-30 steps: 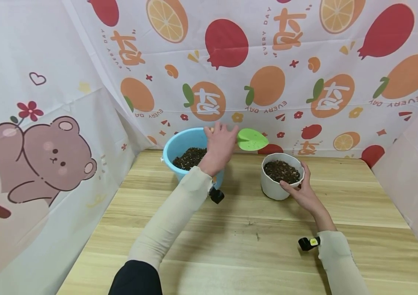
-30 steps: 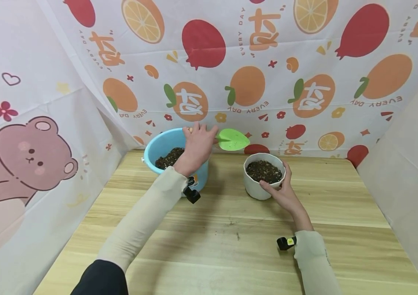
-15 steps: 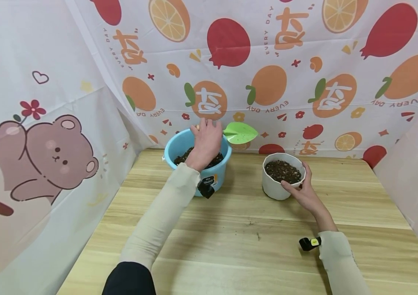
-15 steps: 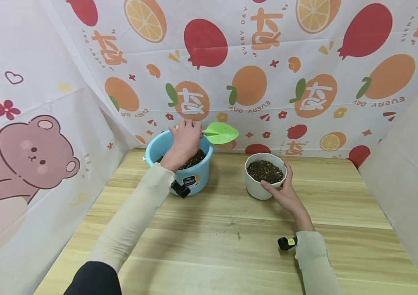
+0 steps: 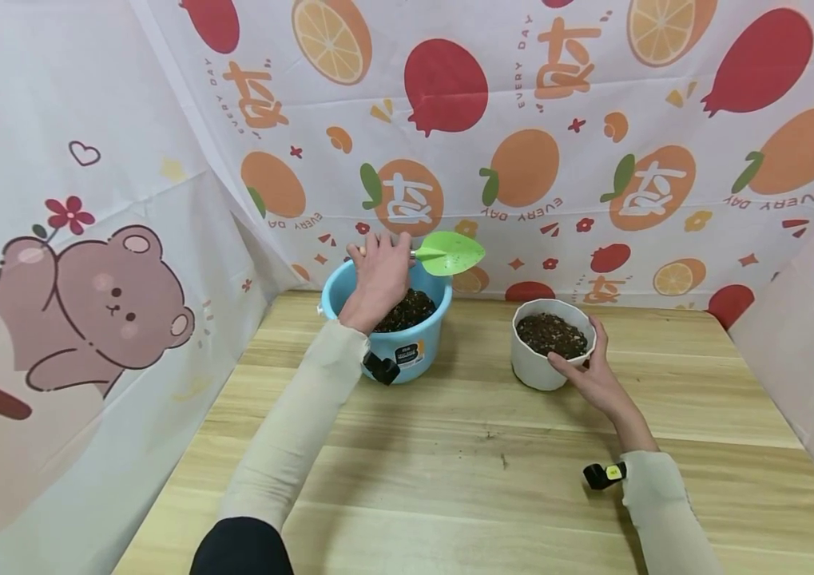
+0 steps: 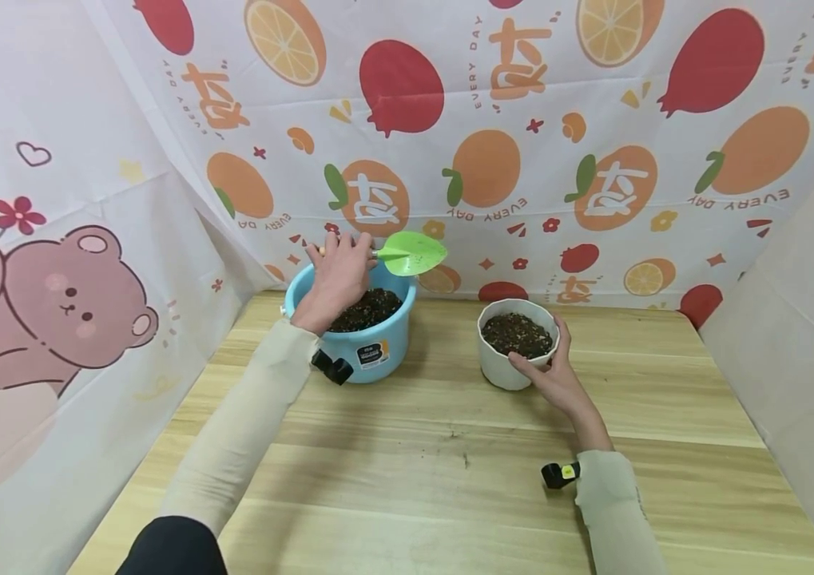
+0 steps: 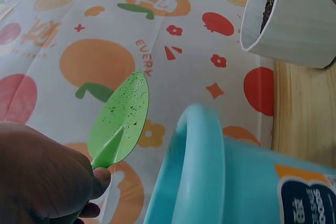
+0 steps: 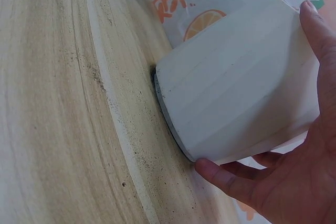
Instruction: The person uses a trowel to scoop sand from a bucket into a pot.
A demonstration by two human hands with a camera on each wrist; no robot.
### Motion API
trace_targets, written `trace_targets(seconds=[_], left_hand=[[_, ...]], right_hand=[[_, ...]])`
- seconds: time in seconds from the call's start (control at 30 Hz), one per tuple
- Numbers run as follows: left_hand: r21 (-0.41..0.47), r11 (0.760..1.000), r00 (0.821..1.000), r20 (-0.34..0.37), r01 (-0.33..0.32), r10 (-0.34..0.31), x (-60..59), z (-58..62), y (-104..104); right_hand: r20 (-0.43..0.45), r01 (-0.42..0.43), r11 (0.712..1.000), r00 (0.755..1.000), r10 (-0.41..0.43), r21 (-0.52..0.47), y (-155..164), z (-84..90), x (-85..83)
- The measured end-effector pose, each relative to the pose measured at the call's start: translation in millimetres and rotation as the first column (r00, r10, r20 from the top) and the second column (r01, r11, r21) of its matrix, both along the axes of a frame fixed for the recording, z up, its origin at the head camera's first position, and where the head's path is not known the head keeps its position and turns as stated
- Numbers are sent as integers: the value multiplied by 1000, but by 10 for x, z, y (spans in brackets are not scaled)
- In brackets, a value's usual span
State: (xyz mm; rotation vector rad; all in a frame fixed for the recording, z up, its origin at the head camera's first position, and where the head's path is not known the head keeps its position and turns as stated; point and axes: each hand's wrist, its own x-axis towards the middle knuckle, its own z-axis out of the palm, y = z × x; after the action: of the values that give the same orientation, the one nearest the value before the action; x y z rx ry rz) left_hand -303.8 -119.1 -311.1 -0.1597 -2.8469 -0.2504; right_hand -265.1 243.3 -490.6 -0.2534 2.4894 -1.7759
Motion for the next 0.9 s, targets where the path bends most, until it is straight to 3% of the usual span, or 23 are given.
trace_targets(seconds=[0.27,0.9], left_hand=[[45,999,1000,9,-20,20,37,23,-185],[59,993,994,-17,-107,108,138,18,-539]], right_hand=[[5,3,1000,1000,-3,13,2,-8,1],[-7,-2,1000,1000,2,-6,7,3,18]])
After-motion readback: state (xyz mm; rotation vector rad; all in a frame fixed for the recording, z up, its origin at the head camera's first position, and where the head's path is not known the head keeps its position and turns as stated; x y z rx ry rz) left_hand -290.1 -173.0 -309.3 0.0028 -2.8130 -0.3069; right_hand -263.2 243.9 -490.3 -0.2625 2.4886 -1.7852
